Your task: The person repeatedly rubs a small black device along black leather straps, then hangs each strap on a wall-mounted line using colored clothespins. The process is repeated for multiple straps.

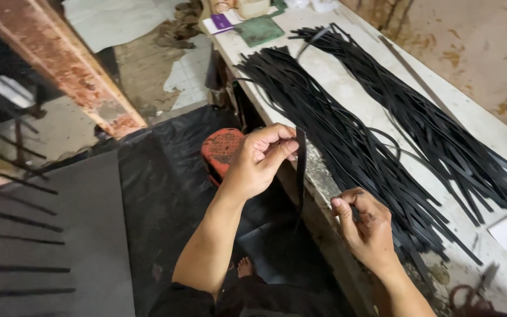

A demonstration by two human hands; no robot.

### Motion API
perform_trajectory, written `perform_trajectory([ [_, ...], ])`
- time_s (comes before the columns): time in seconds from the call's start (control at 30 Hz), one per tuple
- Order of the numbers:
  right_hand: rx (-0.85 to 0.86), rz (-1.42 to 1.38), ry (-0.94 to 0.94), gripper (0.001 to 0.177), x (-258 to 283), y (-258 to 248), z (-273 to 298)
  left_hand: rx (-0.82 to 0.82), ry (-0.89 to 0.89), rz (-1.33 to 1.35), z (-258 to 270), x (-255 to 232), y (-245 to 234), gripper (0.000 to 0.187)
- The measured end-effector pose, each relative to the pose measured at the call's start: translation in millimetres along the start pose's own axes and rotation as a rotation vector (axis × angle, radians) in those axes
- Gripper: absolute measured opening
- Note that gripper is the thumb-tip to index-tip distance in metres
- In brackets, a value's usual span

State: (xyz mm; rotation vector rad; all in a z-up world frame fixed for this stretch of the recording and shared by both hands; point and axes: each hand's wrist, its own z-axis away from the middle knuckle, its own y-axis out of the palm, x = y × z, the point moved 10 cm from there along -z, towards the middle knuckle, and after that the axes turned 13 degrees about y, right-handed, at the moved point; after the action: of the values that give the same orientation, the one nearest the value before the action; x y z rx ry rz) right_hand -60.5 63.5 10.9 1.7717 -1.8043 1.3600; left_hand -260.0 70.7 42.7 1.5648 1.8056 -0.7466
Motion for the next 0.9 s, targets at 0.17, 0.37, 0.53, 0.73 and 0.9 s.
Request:
perform_trajectory([
  [0.17,0.033,-0.021,-0.004,0.019,2,22,-10,-0.016,-0.002,-0.075,4,-1,-25,0.007],
  [0.37,0.068,-0.059,-0.009,0.021,7,49,-25,-0.109,-0.023,-0.068,10,-2,-59,0.005],
  [0.53,0.081,-0.068,-0.022,0.021,5,72,-32,-0.158,0.032,-0.191,12,-24,-84,0.007],
  [0.73,0.134,-0.097,0.027,0.018,3,102,-34,-0.184,0.134,-0.246,19,-40,-108,0.009],
  [0.9,0.336,-0.203,-0.016,0.021,29,142,-28,-0.373,0.24,-0.32,28,-60,-134,0.01],
])
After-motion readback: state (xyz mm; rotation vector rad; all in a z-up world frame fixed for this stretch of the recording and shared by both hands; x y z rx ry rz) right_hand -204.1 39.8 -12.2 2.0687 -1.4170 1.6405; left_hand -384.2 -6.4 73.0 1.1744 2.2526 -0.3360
